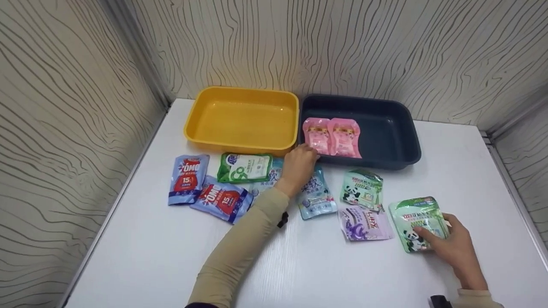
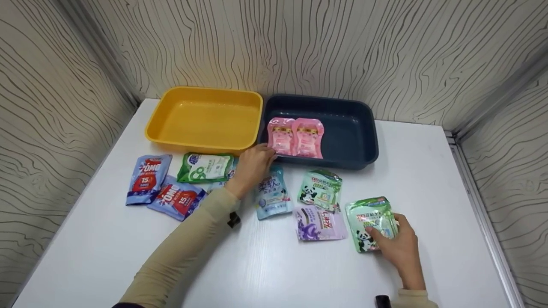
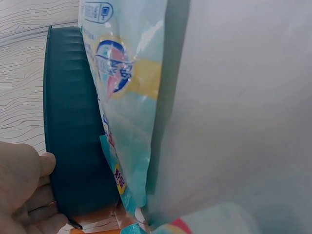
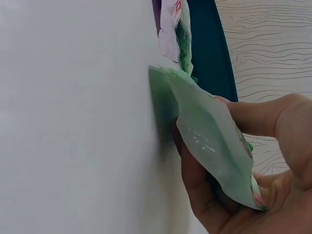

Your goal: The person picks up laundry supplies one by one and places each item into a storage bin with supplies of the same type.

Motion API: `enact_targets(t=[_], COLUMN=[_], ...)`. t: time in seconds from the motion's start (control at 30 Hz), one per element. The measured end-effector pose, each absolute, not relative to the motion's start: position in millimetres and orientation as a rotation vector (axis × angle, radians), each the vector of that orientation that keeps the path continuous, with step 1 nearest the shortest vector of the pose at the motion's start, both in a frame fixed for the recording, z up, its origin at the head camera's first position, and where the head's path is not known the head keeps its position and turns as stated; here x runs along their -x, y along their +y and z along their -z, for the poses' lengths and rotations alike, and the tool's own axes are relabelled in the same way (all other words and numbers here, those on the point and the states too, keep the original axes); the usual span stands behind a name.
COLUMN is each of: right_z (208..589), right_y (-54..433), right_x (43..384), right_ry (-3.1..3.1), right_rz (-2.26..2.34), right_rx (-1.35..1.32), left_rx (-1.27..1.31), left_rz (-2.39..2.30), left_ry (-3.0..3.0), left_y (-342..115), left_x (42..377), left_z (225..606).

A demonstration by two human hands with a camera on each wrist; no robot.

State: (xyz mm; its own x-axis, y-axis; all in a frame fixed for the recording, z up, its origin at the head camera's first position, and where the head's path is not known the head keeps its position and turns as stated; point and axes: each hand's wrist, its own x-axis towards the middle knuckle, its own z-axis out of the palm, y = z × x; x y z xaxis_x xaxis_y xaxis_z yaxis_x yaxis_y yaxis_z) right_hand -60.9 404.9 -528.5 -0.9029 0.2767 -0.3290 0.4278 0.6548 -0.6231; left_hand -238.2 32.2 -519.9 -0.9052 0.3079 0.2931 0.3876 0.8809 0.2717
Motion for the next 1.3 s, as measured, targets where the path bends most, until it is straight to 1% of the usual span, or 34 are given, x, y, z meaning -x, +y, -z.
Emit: enact_targets(t=[0.23,0.43,0.7,1.3], right_z=[527,523,515,494], right_y=[406,405,398,386], right_x=[63,66,75,111], right_ry=[2.598,2.623,2.706,2.723], right_rz=[1.338,1.391,1.393,1.552], right_rx=[-0.658,-0.663,-0.589,-0.426], left_rx=[0.537,0.540,0.526,0.532], left_rz=[0.497,0.498,0.454,0.451], left_ry=[-2.806,-2.813,-2.796,-2.829], left_y=[31,31,32,32], left_x=[237,236,236,235], left_z=[519,518,520,517])
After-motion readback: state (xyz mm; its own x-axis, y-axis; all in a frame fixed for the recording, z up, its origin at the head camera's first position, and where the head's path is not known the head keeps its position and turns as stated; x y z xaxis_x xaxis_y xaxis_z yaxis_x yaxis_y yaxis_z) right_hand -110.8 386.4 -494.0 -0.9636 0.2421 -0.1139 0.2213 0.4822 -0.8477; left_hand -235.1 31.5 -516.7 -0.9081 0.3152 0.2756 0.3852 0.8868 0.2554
